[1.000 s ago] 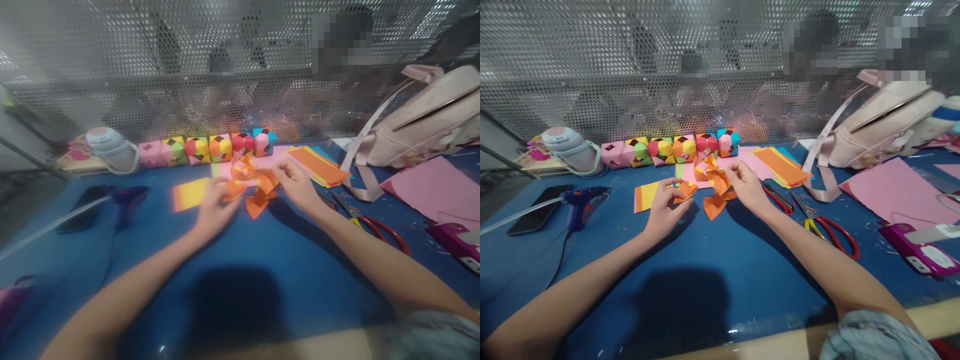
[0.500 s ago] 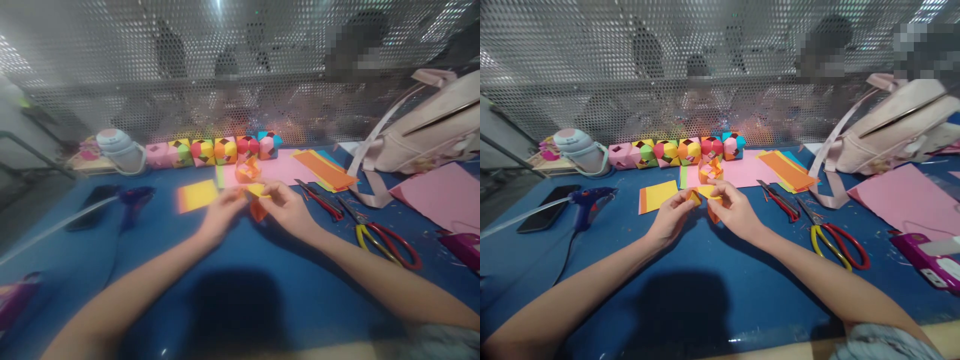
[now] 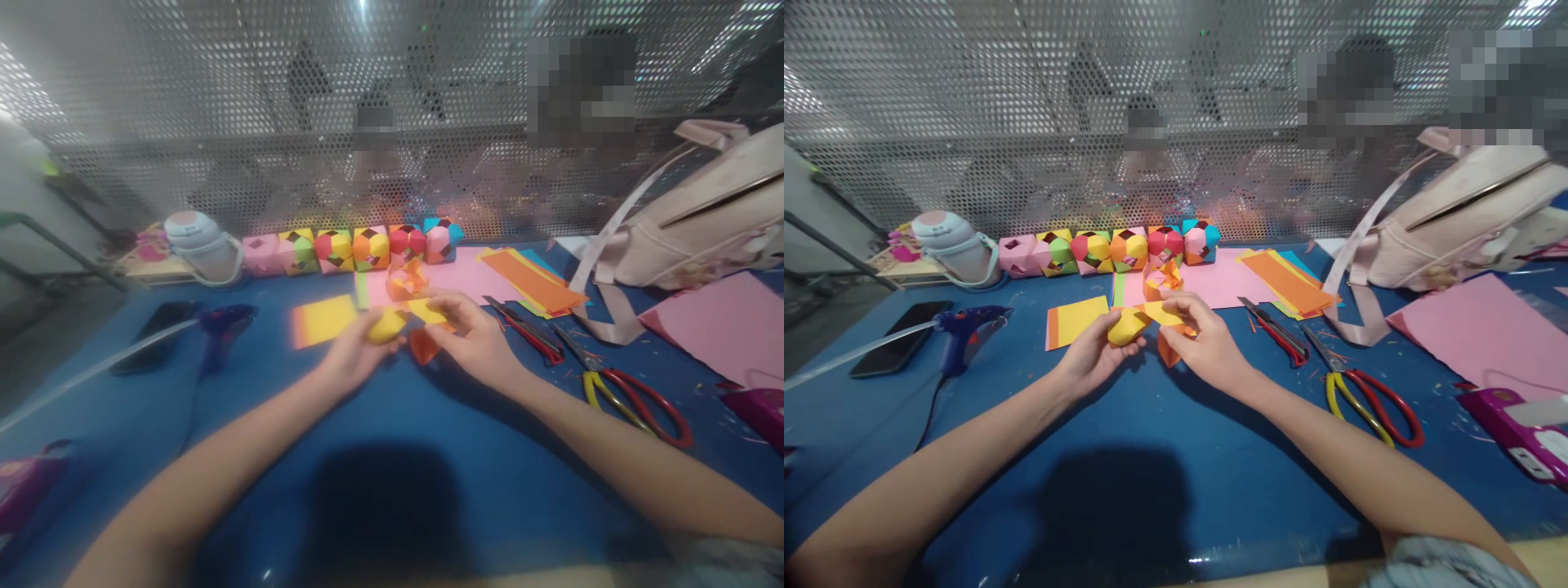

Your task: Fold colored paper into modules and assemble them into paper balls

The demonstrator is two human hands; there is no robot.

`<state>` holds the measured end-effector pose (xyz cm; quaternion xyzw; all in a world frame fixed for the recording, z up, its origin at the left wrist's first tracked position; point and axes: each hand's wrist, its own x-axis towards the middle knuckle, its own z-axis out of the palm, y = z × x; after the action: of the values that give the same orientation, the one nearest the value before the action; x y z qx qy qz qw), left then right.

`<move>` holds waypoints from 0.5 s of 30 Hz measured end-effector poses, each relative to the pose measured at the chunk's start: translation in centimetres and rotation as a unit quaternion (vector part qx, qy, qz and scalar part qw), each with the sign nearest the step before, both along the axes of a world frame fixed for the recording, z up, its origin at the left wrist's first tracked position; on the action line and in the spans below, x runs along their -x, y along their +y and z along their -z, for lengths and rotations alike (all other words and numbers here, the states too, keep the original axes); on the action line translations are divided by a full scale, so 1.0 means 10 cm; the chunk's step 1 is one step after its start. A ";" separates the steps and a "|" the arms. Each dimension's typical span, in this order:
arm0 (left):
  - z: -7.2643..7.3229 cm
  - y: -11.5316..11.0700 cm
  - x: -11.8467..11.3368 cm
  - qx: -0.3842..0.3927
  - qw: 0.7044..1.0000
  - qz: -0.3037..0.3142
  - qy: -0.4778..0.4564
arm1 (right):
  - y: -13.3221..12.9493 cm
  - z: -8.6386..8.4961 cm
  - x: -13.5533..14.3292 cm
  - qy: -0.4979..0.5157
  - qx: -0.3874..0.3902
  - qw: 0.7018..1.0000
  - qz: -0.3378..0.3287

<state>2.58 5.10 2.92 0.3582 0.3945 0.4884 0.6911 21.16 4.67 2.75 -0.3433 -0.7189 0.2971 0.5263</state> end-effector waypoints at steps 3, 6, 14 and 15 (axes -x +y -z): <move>-0.01 0.06 0.04 0.019 1.000 -0.001 -0.006 | 0.02 0.01 -0.01 -0.019 -0.023 1.000 0.006; -0.06 0.07 0.04 0.057 0.998 -0.020 -0.034 | 0.03 -0.01 -0.03 -0.061 -0.092 0.994 0.019; -0.32 0.01 0.00 0.171 0.974 -0.059 -0.139 | 0.02 0.04 -0.04 -0.127 -0.230 0.965 0.018; -0.33 0.01 0.00 0.176 0.972 -0.063 -0.144 | 0.02 0.04 -0.04 -0.131 -0.240 0.962 0.016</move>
<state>2.55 5.16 6.18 0.1310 0.3921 0.5002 0.7608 21.54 4.89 2.30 -0.2547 -0.8260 0.0599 0.4993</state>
